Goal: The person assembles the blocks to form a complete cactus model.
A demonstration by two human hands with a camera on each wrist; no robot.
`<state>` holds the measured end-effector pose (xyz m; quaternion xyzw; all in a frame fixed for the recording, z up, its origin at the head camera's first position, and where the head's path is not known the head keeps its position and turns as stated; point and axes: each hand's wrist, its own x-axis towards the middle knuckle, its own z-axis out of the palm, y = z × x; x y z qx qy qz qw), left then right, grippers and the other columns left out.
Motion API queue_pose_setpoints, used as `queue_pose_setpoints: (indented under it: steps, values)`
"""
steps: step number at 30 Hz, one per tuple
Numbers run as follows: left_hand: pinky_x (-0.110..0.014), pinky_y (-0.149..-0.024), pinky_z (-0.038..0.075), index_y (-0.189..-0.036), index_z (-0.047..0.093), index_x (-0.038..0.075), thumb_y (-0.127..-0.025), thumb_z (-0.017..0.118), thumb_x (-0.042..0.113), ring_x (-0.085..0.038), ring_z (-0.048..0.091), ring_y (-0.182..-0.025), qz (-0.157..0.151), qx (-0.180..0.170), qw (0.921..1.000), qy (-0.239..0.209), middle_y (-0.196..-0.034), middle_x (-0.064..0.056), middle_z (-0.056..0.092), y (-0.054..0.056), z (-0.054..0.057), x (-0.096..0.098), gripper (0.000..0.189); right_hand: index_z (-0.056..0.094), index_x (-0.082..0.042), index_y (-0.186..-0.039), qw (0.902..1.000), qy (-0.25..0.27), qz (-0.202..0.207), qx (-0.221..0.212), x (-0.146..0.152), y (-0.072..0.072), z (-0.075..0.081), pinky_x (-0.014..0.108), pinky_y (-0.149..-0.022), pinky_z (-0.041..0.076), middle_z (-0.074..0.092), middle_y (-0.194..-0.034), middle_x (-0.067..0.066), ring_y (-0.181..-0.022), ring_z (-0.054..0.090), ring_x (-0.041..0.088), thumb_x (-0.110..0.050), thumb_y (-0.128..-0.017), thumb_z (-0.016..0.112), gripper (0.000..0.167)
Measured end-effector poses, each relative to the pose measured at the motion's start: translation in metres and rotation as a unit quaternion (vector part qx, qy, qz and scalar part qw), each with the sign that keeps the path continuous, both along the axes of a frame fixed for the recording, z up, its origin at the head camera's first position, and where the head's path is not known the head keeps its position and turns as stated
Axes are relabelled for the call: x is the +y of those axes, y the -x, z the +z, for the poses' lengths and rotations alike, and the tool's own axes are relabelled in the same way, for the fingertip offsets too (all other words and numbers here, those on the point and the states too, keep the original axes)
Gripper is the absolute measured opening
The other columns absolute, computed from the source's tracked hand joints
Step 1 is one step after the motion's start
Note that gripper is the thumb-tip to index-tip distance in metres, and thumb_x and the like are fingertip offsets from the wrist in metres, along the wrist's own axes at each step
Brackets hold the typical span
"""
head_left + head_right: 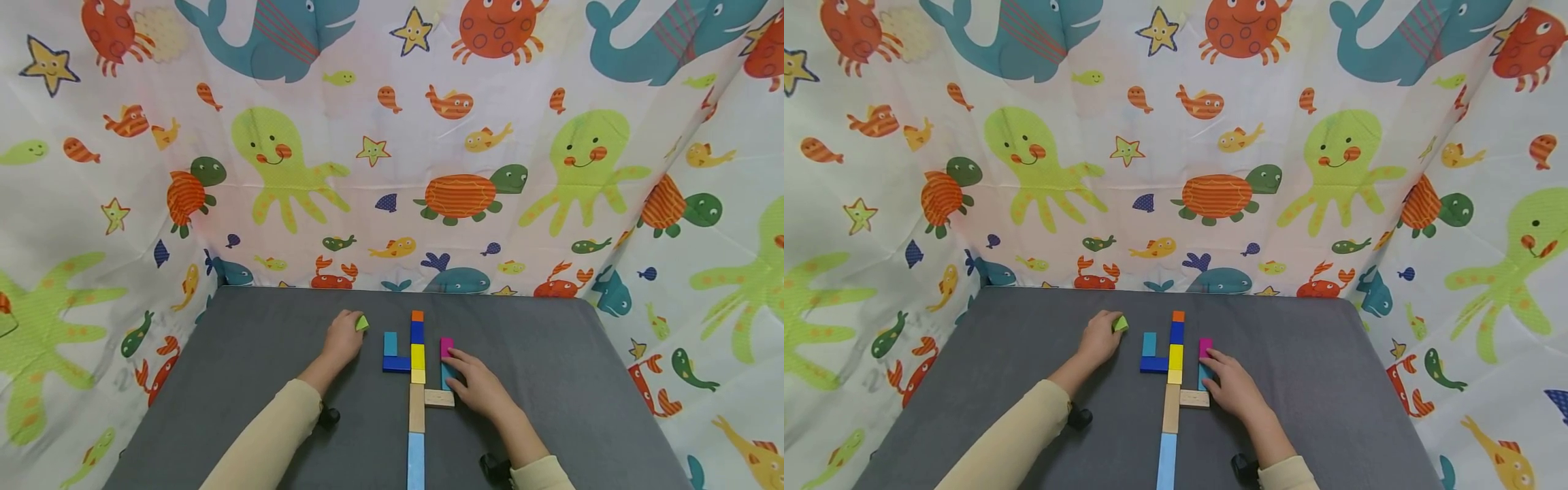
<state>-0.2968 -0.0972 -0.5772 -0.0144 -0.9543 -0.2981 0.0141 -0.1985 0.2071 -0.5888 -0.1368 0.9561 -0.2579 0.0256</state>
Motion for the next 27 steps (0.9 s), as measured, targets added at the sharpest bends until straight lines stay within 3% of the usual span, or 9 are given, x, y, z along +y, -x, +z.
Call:
queue_pose_setpoints:
  steps: [6,13,18,27]
  values:
    - [-0.047,-0.096,0.053,-0.128,0.069,0.006,-0.094,0.070,0.010,-0.029,0.065,-0.113,-0.033,0.006,0.9994,-0.006,-0.124,-0.013,0.069,0.007,0.004,0.019,0.035,0.060,-0.012,-0.142,1.0000,0.001,0.000,-0.002,0.002,0.000,0.000,0.056,-0.112,0.039,0.047,-0.156,0.008,-0.141,0.045,0.035,-0.021,-0.096,0.071,0.048]
    - [-0.046,-0.096,0.053,-0.125,0.071,0.006,-0.092,0.070,0.005,-0.030,0.066,-0.111,-0.075,0.031,0.9964,0.027,-0.121,-0.012,0.070,0.010,0.007,0.037,0.033,0.060,-0.012,-0.142,1.0000,0.003,-0.002,-0.002,0.001,0.000,0.003,0.056,-0.111,0.039,0.046,-0.156,0.008,-0.141,0.045,0.035,-0.022,-0.096,0.071,0.049]
    - [-0.046,-0.097,0.053,-0.124,0.072,0.008,-0.092,0.068,0.003,-0.030,0.066,-0.113,-0.070,0.020,0.9966,0.040,-0.122,-0.011,0.070,0.015,0.008,0.047,0.033,0.060,-0.013,-0.142,1.0000,0.002,-0.003,0.004,0.002,-0.001,0.001,0.057,-0.110,0.040,0.047,-0.156,0.008,-0.141,0.045,0.035,-0.022,-0.095,0.071,0.049]
    - [-0.043,-0.102,0.051,-0.127,0.071,0.009,-0.096,0.066,0.005,-0.026,0.064,-0.118,-0.065,0.001,0.9957,0.066,-0.128,-0.008,0.068,0.016,-0.002,0.056,0.032,0.060,-0.013,-0.142,1.0000,0.002,0.000,0.000,0.002,-0.002,0.002,0.057,-0.110,0.041,0.047,-0.155,0.008,-0.140,0.045,0.035,-0.023,-0.095,0.071,0.049]
